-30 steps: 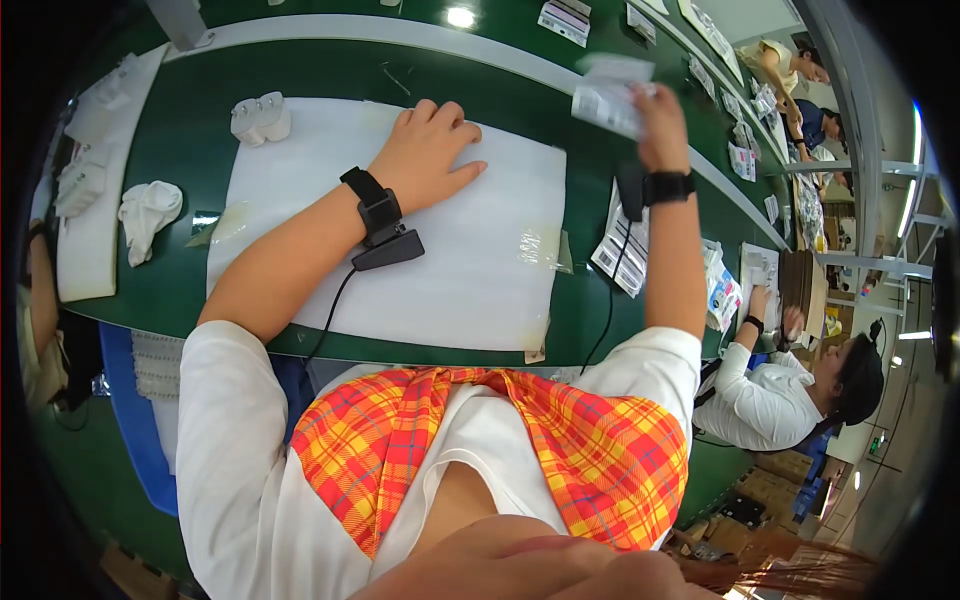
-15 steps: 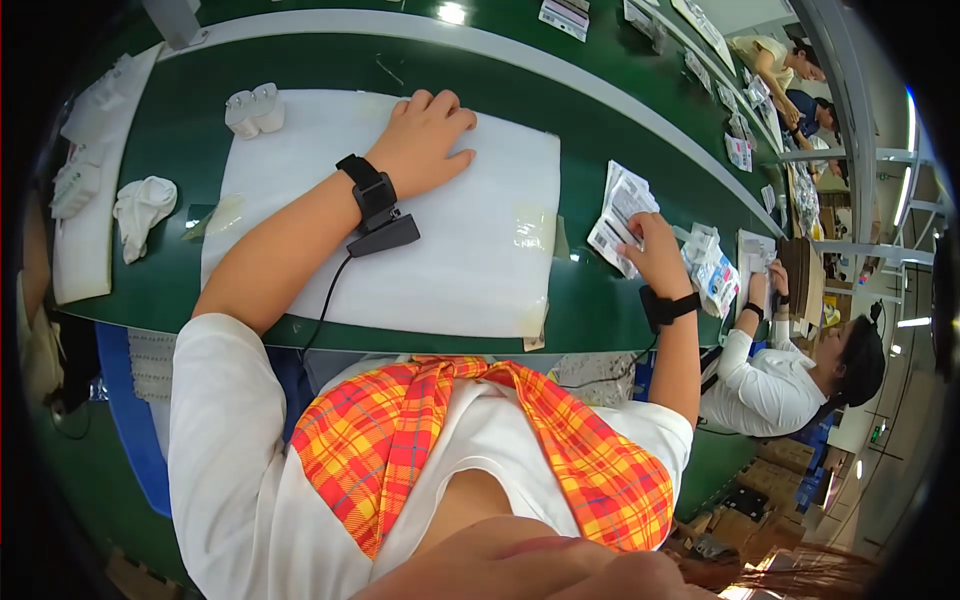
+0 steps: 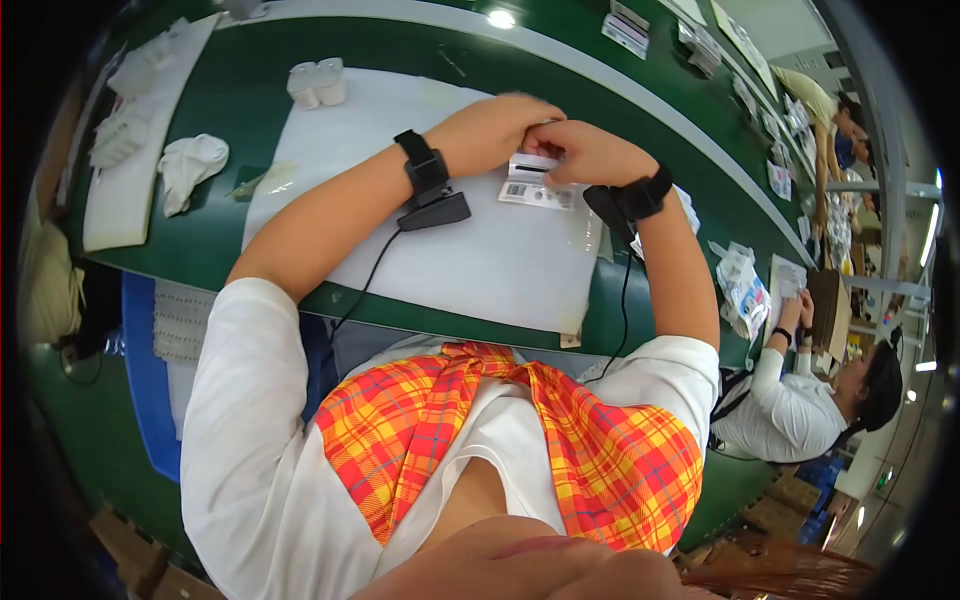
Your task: The person packages power adapters by hand by sliding an adapter into a plastic bag, folding the top over, and pressing it flat. They then place the finished package onto a stack and repeat the process.
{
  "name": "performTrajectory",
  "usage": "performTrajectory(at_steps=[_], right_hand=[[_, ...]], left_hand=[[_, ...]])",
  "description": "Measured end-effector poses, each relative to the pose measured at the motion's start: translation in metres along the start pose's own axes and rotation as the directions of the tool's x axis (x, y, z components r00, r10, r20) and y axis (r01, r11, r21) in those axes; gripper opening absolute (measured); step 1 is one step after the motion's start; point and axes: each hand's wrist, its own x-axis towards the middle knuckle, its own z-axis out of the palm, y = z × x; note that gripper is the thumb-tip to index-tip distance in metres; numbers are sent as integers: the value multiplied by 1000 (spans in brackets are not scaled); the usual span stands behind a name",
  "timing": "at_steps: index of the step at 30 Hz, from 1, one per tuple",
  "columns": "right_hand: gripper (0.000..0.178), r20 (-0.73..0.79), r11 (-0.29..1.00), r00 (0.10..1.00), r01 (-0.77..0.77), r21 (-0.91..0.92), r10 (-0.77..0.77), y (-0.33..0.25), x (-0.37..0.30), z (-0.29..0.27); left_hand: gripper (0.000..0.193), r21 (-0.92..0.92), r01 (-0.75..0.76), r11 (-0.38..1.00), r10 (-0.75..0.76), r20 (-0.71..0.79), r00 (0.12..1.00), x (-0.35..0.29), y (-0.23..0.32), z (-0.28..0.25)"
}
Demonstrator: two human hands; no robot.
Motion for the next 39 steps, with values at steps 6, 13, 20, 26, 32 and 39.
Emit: performTrajectory(at_steps=[6,13,20,26,32,39], right_hand=[[32,132,992,984,-116,-46,121,-18,21,12],[28,96,994,990,-109,10,108,-8,7,22],[38,34,968,975,223,-115,-220,-3,-39,44],[63,-96,919,993,24,-393,-67,-48,-100,94],[56,272,998,960,52,40,-61,-38,-79,16],[49,-563,859,822,223,460,88,33,65,-134]], left_hand=[[36,241,102,965,-179,321,930,-1,-12,-16],[47,518,-91,851,-117,355,928,-8,-22,-8],[56,487,-101,868,-138,431,892,-10,-27,-14],[70,565,-147,812,-131,421,898,-17,-9,-13],[60,684,-47,728,-122,197,973,-19,18,10],[25,382,42,923,-120,182,976,2,34,30]])
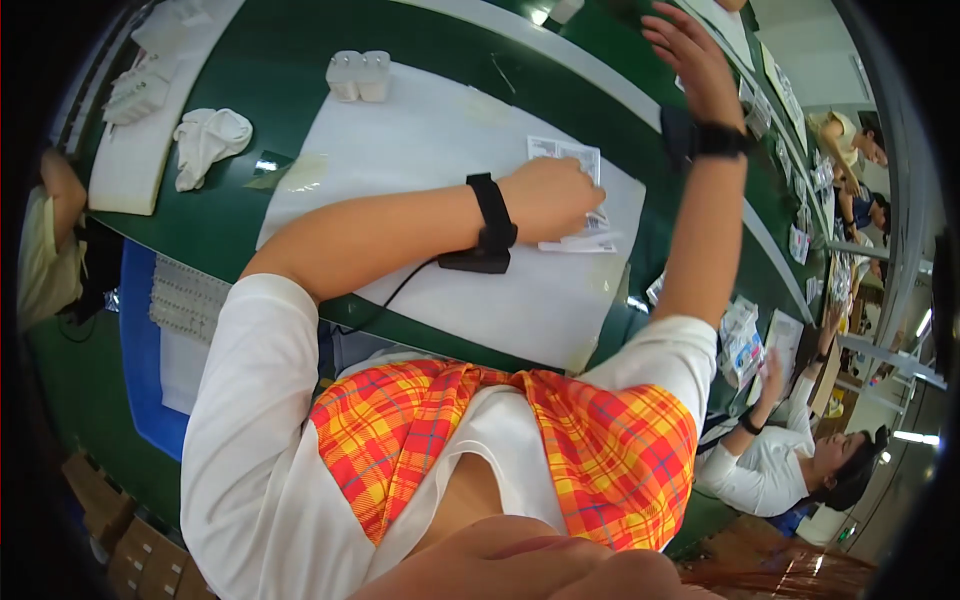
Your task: The person packages power adapters by hand by sliding an adapter into a plastic bag, folding the top over, and pressing it flat. They then place the finished package onto a stack and repeat the process.
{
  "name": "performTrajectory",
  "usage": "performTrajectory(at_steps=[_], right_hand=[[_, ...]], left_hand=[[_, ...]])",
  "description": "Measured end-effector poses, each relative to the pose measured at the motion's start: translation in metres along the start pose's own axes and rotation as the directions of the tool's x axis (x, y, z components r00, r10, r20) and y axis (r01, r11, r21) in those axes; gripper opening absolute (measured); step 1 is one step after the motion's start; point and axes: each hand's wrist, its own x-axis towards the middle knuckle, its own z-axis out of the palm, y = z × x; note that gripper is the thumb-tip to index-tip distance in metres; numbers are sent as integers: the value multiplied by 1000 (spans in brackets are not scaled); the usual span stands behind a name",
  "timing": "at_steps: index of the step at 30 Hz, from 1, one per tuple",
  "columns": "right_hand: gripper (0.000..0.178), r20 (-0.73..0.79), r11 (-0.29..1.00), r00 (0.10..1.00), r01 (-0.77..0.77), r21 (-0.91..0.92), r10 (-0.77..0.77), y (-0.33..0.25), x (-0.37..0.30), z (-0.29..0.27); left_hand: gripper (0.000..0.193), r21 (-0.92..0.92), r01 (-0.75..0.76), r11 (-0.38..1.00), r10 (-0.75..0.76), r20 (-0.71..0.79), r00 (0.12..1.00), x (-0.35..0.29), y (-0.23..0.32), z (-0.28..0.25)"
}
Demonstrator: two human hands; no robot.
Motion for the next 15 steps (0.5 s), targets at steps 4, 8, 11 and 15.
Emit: performTrajectory(at_steps=[4,8,11,15], right_hand=[[81,-261,878,859,-472,-76,440,106,100,42],[88,-433,916,881,-316,-247,188,154,121,66],[63,-480,972,845,-209,108,235,161,118,6],[35,-386,898,911,40,438,147,62,27,65]], left_hand=[[21,171,-94,981,109,-78,991,0,-4,26],[21,206,-63,976,94,-144,985,1,4,26],[27,175,-164,971,171,-26,985,10,13,9],[37,226,-65,972,91,-106,990,-13,-14,28]])
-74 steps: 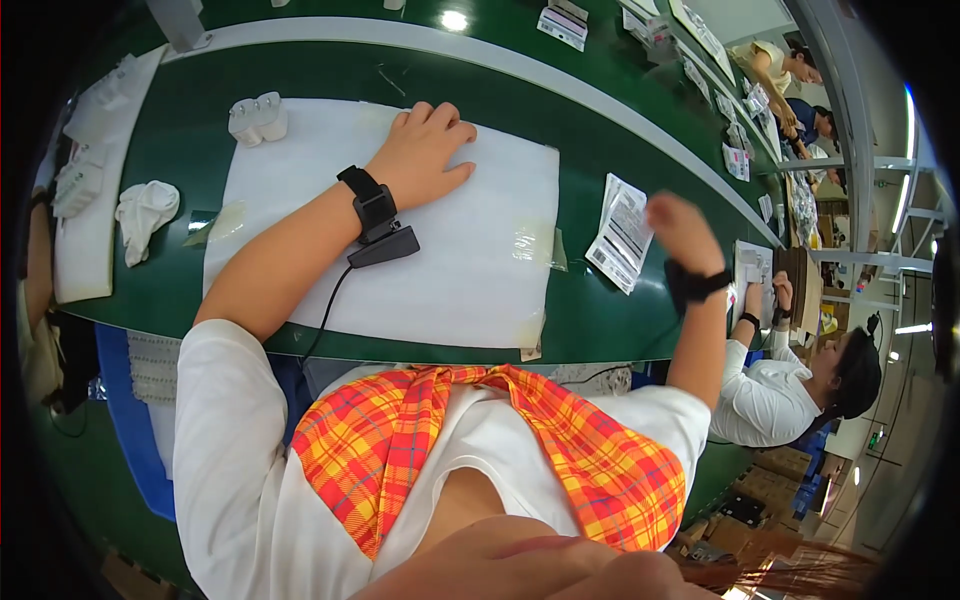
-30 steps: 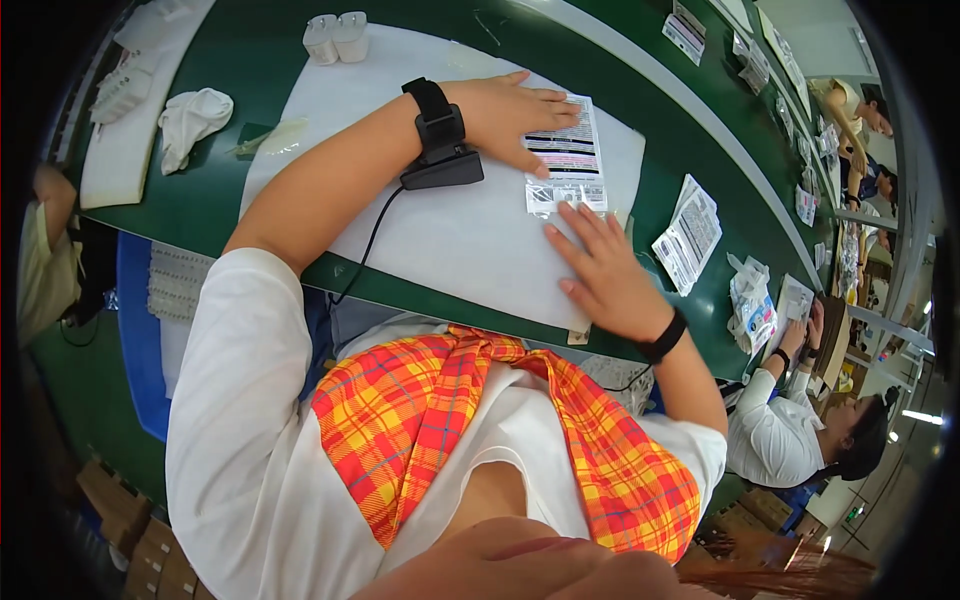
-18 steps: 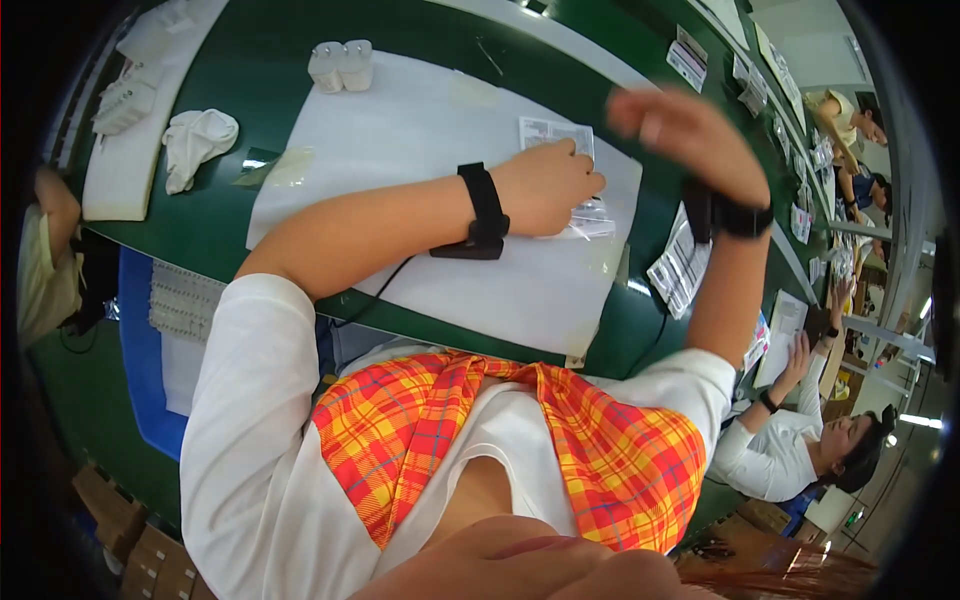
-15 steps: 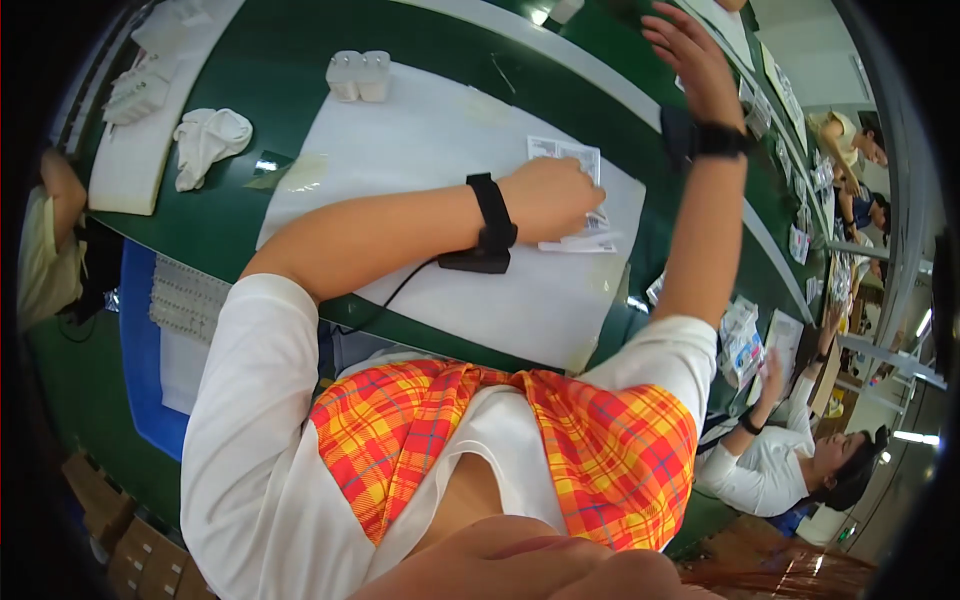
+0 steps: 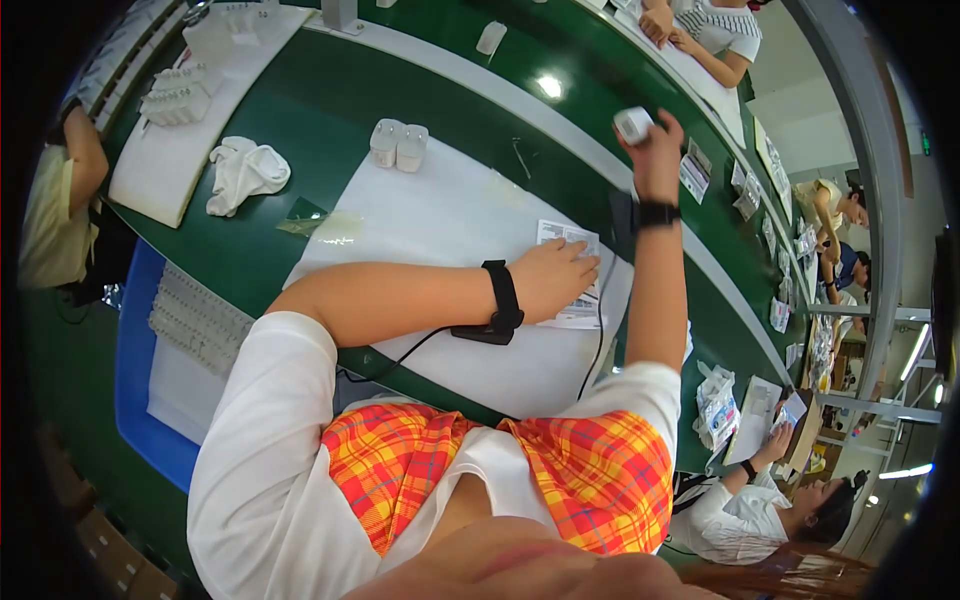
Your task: The person packages power adapters by hand by sliding an adapter into a plastic bag, folding the top over, and pressing it flat. They then place the finished package onto a stack and repeat the process.
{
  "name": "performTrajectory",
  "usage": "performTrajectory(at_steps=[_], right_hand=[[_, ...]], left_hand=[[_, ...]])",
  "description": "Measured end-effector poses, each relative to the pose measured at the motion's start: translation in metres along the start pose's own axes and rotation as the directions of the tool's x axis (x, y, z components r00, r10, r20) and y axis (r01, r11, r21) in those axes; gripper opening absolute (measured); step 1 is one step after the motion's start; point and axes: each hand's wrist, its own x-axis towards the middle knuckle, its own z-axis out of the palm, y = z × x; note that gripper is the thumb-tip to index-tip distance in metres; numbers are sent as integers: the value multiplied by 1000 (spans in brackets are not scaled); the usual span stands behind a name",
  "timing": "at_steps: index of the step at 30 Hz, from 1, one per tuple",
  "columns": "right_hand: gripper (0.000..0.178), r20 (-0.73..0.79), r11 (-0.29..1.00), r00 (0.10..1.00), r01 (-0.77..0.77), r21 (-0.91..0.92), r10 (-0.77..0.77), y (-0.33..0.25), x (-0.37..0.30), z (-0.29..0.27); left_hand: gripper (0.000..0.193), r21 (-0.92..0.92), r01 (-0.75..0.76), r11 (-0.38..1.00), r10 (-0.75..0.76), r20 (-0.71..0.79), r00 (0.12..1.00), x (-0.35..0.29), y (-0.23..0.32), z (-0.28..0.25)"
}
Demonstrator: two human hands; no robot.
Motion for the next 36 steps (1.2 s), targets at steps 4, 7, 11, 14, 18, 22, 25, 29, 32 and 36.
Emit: performTrajectory(at_steps=[4,7,11,14,18,22,25,29,32,36], right_hand=[[46,113,956,992,88,-279,-59,-53,-119,-47],[51,117,866,993,44,-498,17,-48,-194,-62],[53,269,634,963,206,-745,3,-35,-242,-72],[53,415,431,909,387,-815,-32,-29,-251,-59],[49,318,442,942,331,-834,-107,-23,-238,-44],[36,193,544,981,144,-827,33,-24,-215,-45],[25,203,696,961,17,-718,186,-26,-205,-47],[9,194,820,980,152,-551,-51,-12,-195,-64],[15,200,980,960,-199,-9,197,0,-206,-81],[32,322,953,926,-259,158,199,-25,-223,-78]], left_hand=[[44,73,-41,996,39,36,999,6,11,-8],[46,52,-13,999,9,81,997,8,9,-8],[46,-107,114,988,-104,96,990,5,-2,-14],[45,-232,222,947,-190,151,970,5,-1,-25],[46,-146,197,970,-184,95,978,4,8,-32],[53,140,124,982,-117,-54,992,3,6,-20],[61,-91,24,996,-33,-102,994,7,-13,-29],[60,-653,115,749,-82,82,993,14,-16,-62],[51,-607,-254,753,113,-261,959,0,-25,-52],[43,-551,-117,827,-25,-243,970,11,-27,-36]])
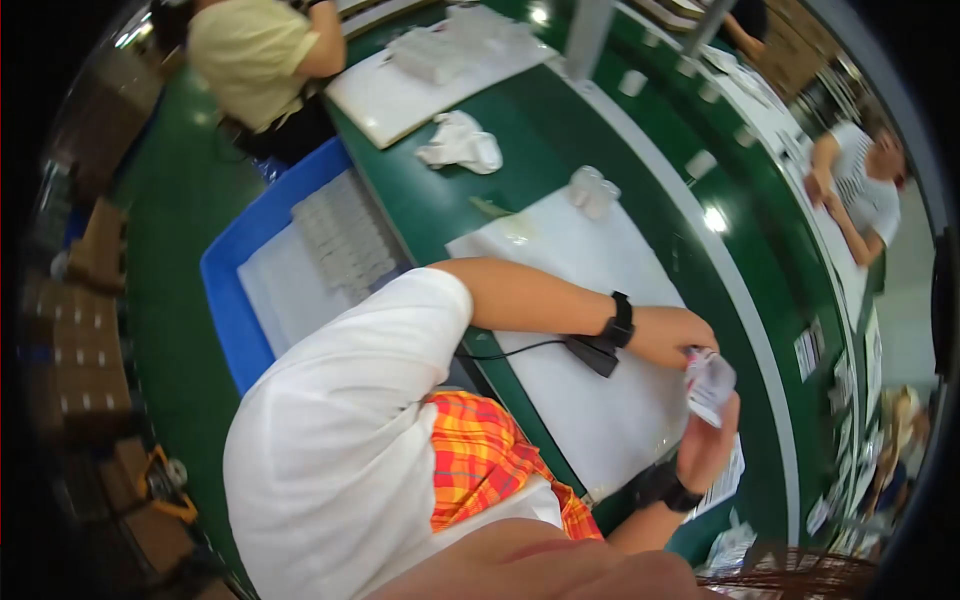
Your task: The person packages power adapters by hand by sliding an adapter into a plastic bag, folding the top over, and pressing it flat. They then place the finished package onto a stack and repeat the process.
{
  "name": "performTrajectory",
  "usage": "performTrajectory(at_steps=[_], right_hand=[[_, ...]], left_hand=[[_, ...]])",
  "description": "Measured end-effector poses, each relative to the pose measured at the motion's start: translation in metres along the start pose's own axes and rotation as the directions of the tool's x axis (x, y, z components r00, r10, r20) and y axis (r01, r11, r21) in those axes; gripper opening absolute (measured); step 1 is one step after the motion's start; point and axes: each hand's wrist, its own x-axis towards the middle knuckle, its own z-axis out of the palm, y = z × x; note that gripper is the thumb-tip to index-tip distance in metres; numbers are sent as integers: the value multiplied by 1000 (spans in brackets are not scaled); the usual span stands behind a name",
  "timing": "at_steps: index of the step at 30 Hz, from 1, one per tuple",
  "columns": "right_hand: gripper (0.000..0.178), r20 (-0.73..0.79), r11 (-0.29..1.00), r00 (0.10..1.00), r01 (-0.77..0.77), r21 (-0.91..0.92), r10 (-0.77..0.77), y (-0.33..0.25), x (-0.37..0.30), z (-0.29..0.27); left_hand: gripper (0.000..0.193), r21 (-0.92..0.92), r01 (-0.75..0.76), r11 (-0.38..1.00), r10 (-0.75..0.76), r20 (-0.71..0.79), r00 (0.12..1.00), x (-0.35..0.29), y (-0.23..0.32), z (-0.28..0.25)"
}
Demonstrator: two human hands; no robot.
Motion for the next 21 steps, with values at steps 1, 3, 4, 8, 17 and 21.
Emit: performTrajectory(at_steps=[1,3,4,8,17,21], right_hand=[[33,-3,996,996,92,8,-92,-11,-5,21],[36,7,986,986,167,21,-167,-10,-6,38],[34,-29,958,980,187,-220,-198,-6,-4,42],[36,-140,733,975,31,-679,-171,6,3,24],[36,-268,830,942,19,-557,-202,12,30,-46],[27,222,378,962,267,-886,-159,-7,16,-49]], left_hand=[[40,-131,120,984,-123,-13,992,-3,-3,-2],[34,-155,224,962,-237,-68,969,-2,-6,-5],[29,-190,299,935,-320,-91,943,-3,-5,-7],[30,-300,192,934,-291,-331,898,-8,18,12],[27,-416,165,894,-277,-227,934,9,-3,4],[17,204,115,972,-104,-65,992,3,-29,3]])
